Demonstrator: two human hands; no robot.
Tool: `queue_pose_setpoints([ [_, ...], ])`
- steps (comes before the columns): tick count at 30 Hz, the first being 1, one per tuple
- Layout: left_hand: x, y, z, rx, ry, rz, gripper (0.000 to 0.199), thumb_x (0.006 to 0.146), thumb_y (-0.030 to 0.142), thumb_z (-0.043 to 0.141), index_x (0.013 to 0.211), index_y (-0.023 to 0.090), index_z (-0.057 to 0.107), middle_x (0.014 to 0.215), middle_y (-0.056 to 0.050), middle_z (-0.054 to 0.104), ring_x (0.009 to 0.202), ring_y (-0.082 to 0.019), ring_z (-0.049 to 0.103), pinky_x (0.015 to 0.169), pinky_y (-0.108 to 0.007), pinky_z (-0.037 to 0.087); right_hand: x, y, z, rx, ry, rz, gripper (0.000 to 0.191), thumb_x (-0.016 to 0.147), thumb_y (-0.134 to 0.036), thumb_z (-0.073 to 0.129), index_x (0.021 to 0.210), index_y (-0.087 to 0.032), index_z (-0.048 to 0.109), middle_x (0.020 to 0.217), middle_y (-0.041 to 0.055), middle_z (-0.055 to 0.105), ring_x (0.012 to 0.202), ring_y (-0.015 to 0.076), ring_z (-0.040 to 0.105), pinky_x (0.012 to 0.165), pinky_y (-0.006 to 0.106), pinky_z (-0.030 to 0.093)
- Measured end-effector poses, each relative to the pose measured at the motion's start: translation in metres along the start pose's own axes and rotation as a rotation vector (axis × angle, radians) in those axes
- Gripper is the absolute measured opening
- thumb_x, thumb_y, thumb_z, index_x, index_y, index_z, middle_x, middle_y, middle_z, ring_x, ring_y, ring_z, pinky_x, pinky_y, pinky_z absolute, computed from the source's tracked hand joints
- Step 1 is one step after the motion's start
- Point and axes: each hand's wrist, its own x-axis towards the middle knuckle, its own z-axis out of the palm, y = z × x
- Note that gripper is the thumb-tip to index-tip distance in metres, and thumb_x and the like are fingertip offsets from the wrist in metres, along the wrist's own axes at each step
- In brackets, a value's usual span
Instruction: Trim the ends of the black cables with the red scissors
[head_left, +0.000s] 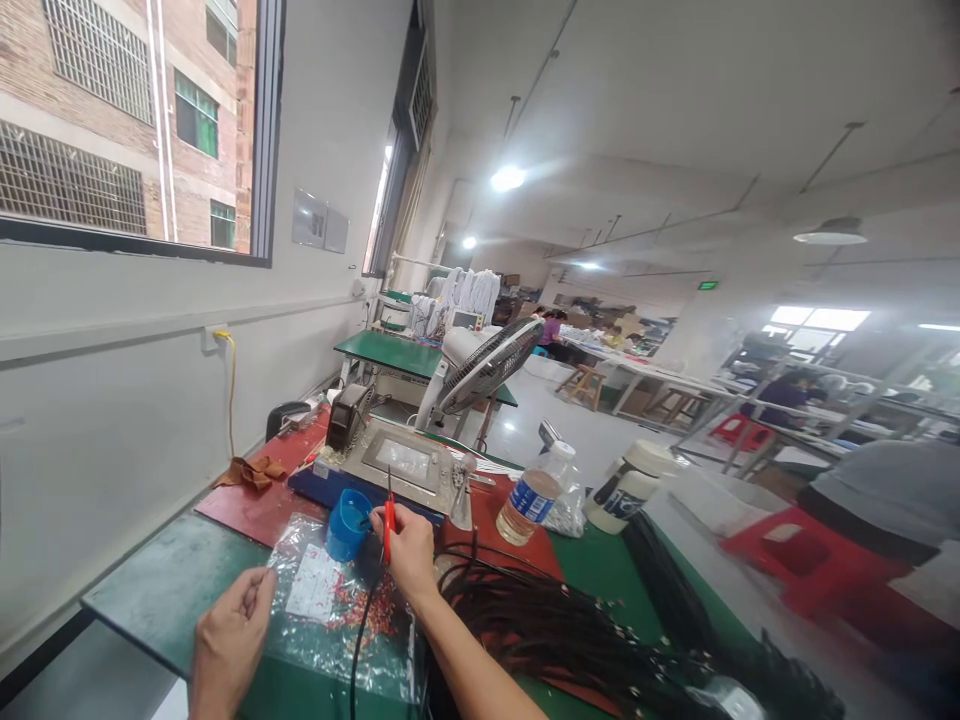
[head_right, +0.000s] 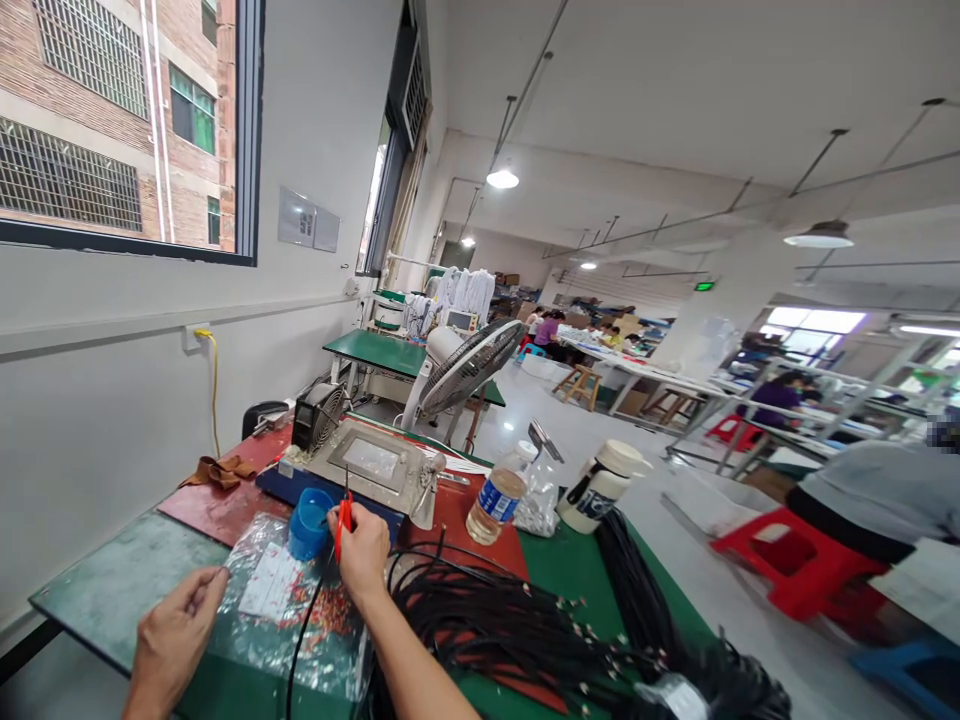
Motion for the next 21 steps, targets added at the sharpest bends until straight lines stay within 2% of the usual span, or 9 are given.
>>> queue_pose_setpoints([
  [3,0.0,-0.002,0.0,0.001,0.011,0.015,0.023,0.074,0.044,0.054,0.07,0.024,0.063,0.053,0.006,0.043,0.049,-0.012,0.046,0.051,-0.018,0.039,0.0,0.003,0.001,0.192,-0.007,0.032,0.023,0.068,-0.039,0.062,0.072,-0.018,0.071,0.065,0.0027,0.066,0.064,0.018,0.059,0.057,0.023,0.044],
  [6,0.0,-0.002,0.0,-0.003,0.019,0.028,0.023,0.075,0.044,0.054,0.07,0.024,0.063,0.052,0.006,0.043,0.049,-0.012,0.046,0.05,-0.018,0.039,0.0,0.004,0.001,0.273,-0.024,0.054,0.03,0.066,-0.043,0.064,0.074,-0.015,0.071,0.059,0.0021,0.062,0.053,0.0142,0.053,0.048,0.022,0.04],
  [9,0.0,-0.001,0.0,0.003,0.023,0.026,0.023,0.075,0.044,0.054,0.069,0.023,0.063,0.052,0.006,0.043,0.049,-0.012,0.046,0.049,-0.018,0.038,-0.004,0.001,-0.005,0.362,-0.049,0.095,0.038,0.066,-0.048,0.062,0.079,-0.012,0.07,0.047,-0.0018,0.051,0.041,0.0094,0.041,0.041,0.02,0.033],
  [11,0.0,0.0,-0.001,0.006,0.03,0.023,0.023,0.074,0.044,0.054,0.069,0.023,0.063,0.051,0.006,0.044,0.049,-0.012,0.047,0.049,-0.018,0.039,-0.007,-0.002,-0.013,0.5,-0.068,0.16,0.04,0.064,-0.048,0.067,0.082,-0.012,0.069,0.043,-0.0045,0.046,0.038,0.0074,0.037,0.038,0.019,0.029],
  [14,0.0,0.001,-0.002,-0.005,0.02,-0.012,0.024,0.073,0.046,0.055,0.07,0.023,0.064,0.051,0.007,0.045,0.049,-0.012,0.049,0.05,-0.019,0.04,-0.014,-0.006,-0.032,0.738,-0.079,0.26,0.039,0.058,-0.042,0.075,0.082,-0.013,0.068,0.044,-0.0056,0.045,0.039,0.0056,0.036,0.038,0.017,0.027],
  [16,0.0,0.002,-0.003,-0.006,0.014,-0.038,0.024,0.072,0.046,0.055,0.072,0.023,0.064,0.051,0.006,0.047,0.051,-0.013,0.051,0.052,-0.02,0.041,-0.019,-0.006,-0.047,0.81,-0.065,0.28,0.036,0.058,-0.039,0.076,0.081,-0.013,0.068,0.044,-0.0062,0.043,0.039,0.0049,0.036,0.039,0.016,0.027],
  [19,-0.001,0.006,-0.005,0.021,0.031,-0.062,0.023,0.071,0.044,0.055,0.076,0.023,0.063,0.053,0.006,0.048,0.053,-0.013,0.052,0.052,-0.02,0.041,-0.026,0.002,-0.079,0.798,0.002,0.238,0.033,0.059,-0.038,0.076,0.08,-0.014,0.068,0.045,-0.0063,0.043,0.04,0.0051,0.036,0.04,0.017,0.028],
  [21,-0.001,0.009,-0.005,0.044,0.033,-0.074,0.023,0.071,0.043,0.056,0.078,0.023,0.064,0.054,0.006,0.05,0.054,-0.014,0.053,0.053,-0.021,0.041,-0.03,0.013,-0.107,0.664,0.099,0.164,0.036,0.062,-0.042,0.073,0.084,-0.013,0.067,0.047,-0.0052,0.045,0.04,0.0064,0.038,0.04,0.018,0.029],
])
